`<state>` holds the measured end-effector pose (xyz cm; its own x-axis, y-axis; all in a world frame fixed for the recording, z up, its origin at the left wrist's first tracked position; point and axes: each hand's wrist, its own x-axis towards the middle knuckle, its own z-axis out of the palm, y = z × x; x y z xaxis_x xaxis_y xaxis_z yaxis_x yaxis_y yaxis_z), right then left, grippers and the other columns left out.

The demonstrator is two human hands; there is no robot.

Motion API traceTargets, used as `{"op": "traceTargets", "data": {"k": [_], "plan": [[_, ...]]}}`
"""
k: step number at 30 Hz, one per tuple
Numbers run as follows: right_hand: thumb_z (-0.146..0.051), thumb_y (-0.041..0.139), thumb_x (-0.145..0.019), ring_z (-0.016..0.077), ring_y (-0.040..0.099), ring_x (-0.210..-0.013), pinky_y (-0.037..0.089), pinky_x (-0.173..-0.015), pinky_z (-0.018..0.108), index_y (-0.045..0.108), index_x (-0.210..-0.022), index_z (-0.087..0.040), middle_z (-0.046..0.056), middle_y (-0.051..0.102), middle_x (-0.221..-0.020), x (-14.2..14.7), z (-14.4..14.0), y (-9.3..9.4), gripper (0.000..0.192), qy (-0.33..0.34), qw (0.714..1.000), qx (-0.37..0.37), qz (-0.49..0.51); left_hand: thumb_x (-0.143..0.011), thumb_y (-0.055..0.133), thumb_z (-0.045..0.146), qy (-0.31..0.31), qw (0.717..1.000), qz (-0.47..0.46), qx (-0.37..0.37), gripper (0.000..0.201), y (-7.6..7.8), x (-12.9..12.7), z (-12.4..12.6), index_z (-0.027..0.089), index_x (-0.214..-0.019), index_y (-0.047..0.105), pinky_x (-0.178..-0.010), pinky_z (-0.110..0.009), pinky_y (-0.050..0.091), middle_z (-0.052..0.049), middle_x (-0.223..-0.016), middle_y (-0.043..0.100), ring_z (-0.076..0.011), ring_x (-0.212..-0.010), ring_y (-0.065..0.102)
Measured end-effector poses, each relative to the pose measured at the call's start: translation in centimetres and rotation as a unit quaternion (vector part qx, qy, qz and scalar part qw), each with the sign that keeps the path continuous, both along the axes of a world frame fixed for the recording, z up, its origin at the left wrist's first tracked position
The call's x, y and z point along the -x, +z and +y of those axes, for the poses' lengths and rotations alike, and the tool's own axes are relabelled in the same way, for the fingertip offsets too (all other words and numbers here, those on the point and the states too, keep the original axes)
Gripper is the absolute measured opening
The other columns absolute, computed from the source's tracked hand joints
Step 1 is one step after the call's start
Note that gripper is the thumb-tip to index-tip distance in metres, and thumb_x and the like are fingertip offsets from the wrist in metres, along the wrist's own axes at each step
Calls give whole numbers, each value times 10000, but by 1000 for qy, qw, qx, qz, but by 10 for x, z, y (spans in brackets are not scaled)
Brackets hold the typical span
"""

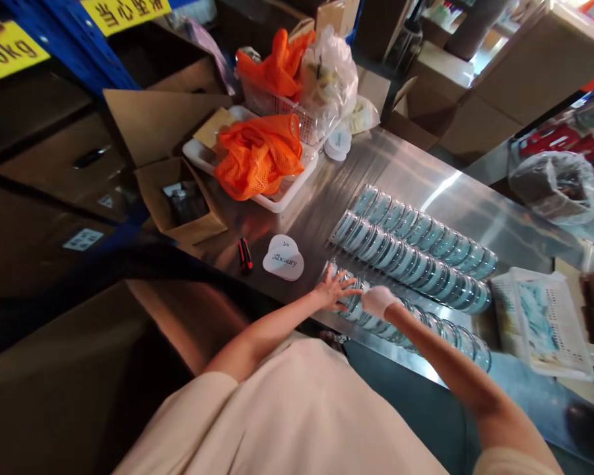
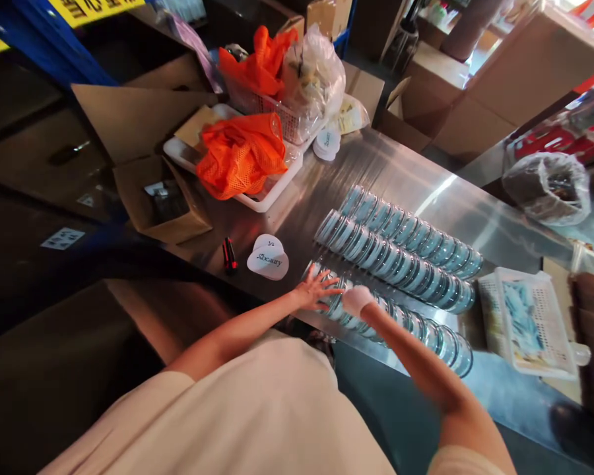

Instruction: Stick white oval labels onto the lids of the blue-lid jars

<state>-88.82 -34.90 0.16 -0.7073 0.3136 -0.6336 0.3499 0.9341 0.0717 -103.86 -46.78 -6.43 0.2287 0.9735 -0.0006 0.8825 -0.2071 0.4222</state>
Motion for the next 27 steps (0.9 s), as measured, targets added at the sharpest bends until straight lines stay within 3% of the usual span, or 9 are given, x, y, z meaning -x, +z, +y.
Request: {"op": "traceTargets", "data": {"k": [4, 7, 10, 14, 18, 23, 27], "plan": [[-185, 556, -904, 304, 730, -849, 549, -721, 366, 746, -1028, -83, 233, 738, -896, -11, -101, -29, 249, -45, 998, 28, -37, -872, 653, 590, 10, 1000, -8, 6, 732, 8, -4, 1, 424, -1538, 397, -1123, -818, 71, -46, -1656, 327, -441, -1505, 231], [-224, 509, -944, 290, 730, -865, 555, -716, 342, 716, -1134, -99, 227, 741, -973, -12, -126, -39, 308, -60, 997, 33, -45, -862, 669, 592, 11, 1000, -9, -7, 754, 14, -3, 2, 406, -1541, 399, -1122, -818, 84, -61, -1646, 345, -450, -1505, 231], [-289, 426, -1007, 247, 723, -904, 534, -758, 294, 715, -1128, -152, 162, 748, -992, -13, -93, -24, 342, -65, 997, 42, -5, -892, 643, 567, 2, 999, -11, -47, 722, 14, 10, -4, 382, -1546, 400, -1164, -771, 78, -79, -1637, 360, -413, -1527, 208], [-304, 366, -1048, 201, 664, -1077, 483, -861, 247, 629, -1310, -175, 136, 699, -1184, 14, -5, 8, 393, -90, 984, -7, 156, -958, 547, 545, 50, 996, -25, -65, 629, 2, 36, -20, 315, -1535, 445, -1228, -667, 56, -100, -1616, 387, -350, -1545, 194], [-261, 600, -929, 183, 660, -998, 461, -822, 218, 700, -1204, -132, 117, 712, -1136, 72, 59, 12, 320, -13, 997, 71, 17, -943, 567, 541, 74, 996, -44, -25, 608, -9, 44, -26, 368, -1517, 469, -1207, -570, 252, -57, -1626, 368, -338, -1530, 226], [-251, 674, -833, 177, 661, -756, 451, -699, 234, 790, -946, -96, 98, 747, -827, 114, 66, 3, 224, 40, 994, 69, -72, -959, 533, 560, 79, 997, -23, -10, 576, -12, 38, -22, 479, -1517, 413, -1111, -582, 358, -29, -1655, 309, -343, -1527, 206], [-286, 639, -854, 243, 704, -807, 484, -696, 285, 797, -1010, -87, 167, 758, -900, 114, 51, 8, 298, 70, 992, 36, -94, -967, 508, 584, 80, 996, -22, -18, 567, -12, 40, -22, 483, -1515, 406, -1069, -590, 393, -42, -1653, 316, -338, -1522, 214]]}}
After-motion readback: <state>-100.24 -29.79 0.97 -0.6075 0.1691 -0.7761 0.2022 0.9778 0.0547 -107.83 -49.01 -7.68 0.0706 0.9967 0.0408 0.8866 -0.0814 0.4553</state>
